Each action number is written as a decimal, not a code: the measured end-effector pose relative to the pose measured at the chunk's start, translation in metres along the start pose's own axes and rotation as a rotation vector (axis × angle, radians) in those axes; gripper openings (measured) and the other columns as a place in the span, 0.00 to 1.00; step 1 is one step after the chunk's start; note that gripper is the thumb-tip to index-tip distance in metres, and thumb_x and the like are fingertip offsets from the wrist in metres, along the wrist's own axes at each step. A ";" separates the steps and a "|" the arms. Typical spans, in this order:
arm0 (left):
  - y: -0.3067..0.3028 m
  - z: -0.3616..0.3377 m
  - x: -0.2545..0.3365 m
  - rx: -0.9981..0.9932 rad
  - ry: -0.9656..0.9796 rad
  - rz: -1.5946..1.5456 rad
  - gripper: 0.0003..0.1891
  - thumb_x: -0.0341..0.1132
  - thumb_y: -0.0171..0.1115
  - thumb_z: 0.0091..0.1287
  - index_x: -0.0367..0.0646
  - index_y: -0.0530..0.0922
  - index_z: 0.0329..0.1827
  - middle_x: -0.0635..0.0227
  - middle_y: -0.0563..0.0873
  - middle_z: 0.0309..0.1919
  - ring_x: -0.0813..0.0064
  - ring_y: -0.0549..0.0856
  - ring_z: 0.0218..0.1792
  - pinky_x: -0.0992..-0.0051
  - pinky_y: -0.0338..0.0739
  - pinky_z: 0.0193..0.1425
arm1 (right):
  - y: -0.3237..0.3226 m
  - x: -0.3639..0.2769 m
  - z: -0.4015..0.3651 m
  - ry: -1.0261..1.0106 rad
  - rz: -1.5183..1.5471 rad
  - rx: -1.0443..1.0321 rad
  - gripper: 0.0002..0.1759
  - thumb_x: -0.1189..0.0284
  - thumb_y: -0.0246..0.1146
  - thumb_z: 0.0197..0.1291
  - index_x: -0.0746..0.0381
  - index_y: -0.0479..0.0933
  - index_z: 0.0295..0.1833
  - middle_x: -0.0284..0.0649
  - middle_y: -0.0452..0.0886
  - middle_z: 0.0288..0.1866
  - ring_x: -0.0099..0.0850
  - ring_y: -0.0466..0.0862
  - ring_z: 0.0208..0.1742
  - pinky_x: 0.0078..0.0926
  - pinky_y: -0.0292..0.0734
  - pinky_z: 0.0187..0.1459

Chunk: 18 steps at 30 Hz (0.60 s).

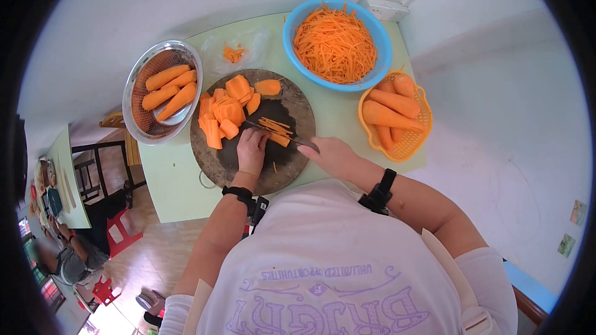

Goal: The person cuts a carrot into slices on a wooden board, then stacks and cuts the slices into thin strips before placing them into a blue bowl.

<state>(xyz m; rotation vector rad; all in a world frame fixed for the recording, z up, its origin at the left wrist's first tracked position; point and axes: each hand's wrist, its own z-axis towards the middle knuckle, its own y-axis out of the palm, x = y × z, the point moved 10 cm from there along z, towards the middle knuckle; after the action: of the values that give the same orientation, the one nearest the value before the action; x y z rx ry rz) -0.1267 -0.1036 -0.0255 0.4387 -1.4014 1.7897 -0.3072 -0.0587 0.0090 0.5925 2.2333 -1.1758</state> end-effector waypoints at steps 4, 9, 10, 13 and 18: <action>-0.001 0.000 0.001 0.007 0.003 -0.004 0.04 0.27 0.70 0.57 0.43 0.83 0.34 0.64 0.82 0.32 0.61 0.82 0.38 0.66 0.79 0.44 | 0.001 0.002 0.001 0.022 -0.011 -0.030 0.32 0.47 0.50 0.73 0.69 0.74 0.35 0.59 0.79 0.30 0.57 0.80 0.37 0.50 0.73 0.41; 0.000 0.000 0.000 -0.001 -0.006 -0.007 0.04 0.26 0.70 0.57 0.42 0.83 0.34 0.64 0.82 0.32 0.61 0.82 0.38 0.66 0.79 0.43 | 0.001 -0.001 0.001 0.018 -0.041 -0.039 0.32 0.47 0.49 0.73 0.69 0.75 0.35 0.59 0.79 0.30 0.57 0.80 0.37 0.49 0.74 0.42; 0.000 0.000 0.000 0.000 0.000 -0.008 0.04 0.26 0.70 0.57 0.42 0.83 0.34 0.64 0.82 0.32 0.61 0.82 0.37 0.66 0.79 0.43 | 0.001 -0.001 0.001 0.020 -0.049 -0.033 0.32 0.47 0.49 0.73 0.69 0.75 0.35 0.59 0.79 0.30 0.57 0.80 0.37 0.50 0.74 0.41; 0.000 0.001 0.000 0.000 0.005 -0.012 0.04 0.26 0.70 0.57 0.42 0.83 0.34 0.64 0.82 0.32 0.60 0.82 0.37 0.66 0.78 0.43 | 0.001 -0.001 0.002 0.023 -0.057 -0.031 0.32 0.47 0.49 0.73 0.69 0.74 0.35 0.58 0.79 0.30 0.57 0.80 0.37 0.50 0.74 0.41; -0.001 0.001 0.001 0.004 0.000 -0.028 0.05 0.25 0.70 0.57 0.41 0.83 0.34 0.64 0.82 0.32 0.60 0.82 0.37 0.66 0.78 0.43 | 0.002 -0.001 0.002 0.034 -0.062 -0.046 0.32 0.47 0.50 0.73 0.69 0.74 0.35 0.58 0.80 0.30 0.57 0.80 0.37 0.50 0.74 0.41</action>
<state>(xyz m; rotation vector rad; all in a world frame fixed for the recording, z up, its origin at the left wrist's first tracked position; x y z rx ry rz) -0.1266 -0.1041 -0.0235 0.4583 -1.3859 1.7700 -0.3050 -0.0597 0.0070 0.5322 2.3154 -1.1497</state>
